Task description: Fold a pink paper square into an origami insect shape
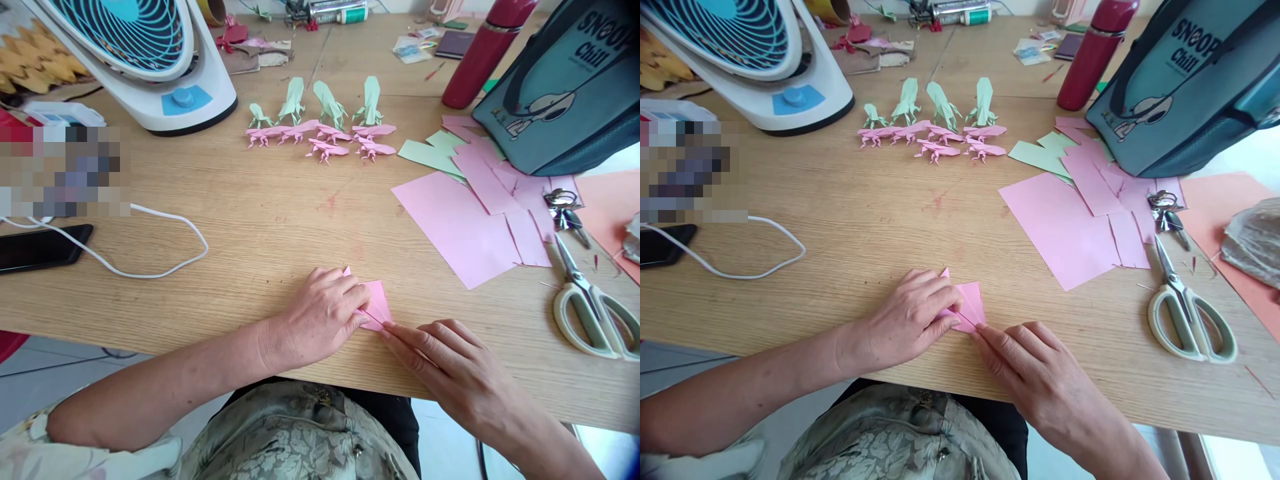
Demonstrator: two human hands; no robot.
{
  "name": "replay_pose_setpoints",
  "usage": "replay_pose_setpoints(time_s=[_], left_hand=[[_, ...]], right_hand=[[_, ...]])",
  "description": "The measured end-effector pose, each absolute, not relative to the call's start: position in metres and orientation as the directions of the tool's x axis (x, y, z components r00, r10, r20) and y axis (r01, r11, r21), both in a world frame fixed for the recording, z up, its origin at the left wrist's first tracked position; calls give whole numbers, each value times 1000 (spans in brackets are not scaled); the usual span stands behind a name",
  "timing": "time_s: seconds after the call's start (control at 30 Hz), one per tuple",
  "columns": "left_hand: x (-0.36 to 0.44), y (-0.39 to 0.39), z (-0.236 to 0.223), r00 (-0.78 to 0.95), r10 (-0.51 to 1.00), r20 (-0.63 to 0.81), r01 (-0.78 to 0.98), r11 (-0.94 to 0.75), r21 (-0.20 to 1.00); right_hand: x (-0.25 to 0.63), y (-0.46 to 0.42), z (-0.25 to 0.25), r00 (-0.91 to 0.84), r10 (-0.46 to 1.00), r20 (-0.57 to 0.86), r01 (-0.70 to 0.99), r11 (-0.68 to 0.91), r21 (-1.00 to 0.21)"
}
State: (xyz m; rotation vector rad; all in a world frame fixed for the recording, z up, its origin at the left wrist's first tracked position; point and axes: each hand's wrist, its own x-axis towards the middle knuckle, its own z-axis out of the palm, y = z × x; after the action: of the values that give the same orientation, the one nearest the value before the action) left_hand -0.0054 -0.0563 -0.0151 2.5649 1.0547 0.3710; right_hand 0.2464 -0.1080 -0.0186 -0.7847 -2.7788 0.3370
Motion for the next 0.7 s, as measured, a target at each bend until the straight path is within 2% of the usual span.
replay_pose_setpoints(time_s=[0.23, 0.4, 0.7], left_hand=[[-8, -58, -18, 698, 708, 108, 652, -691, 313], [-17, -57, -19, 744, 653, 143, 603, -748, 278], [-52, -49, -13, 900, 333, 280, 276, -935, 224]], right_hand=[[240, -105, -20, -775, 602, 195, 532, 787, -313], [241, -106, -23, -749, 631, 203, 549, 761, -345], [242, -106, -28, -747, 636, 194, 549, 755, -359]])
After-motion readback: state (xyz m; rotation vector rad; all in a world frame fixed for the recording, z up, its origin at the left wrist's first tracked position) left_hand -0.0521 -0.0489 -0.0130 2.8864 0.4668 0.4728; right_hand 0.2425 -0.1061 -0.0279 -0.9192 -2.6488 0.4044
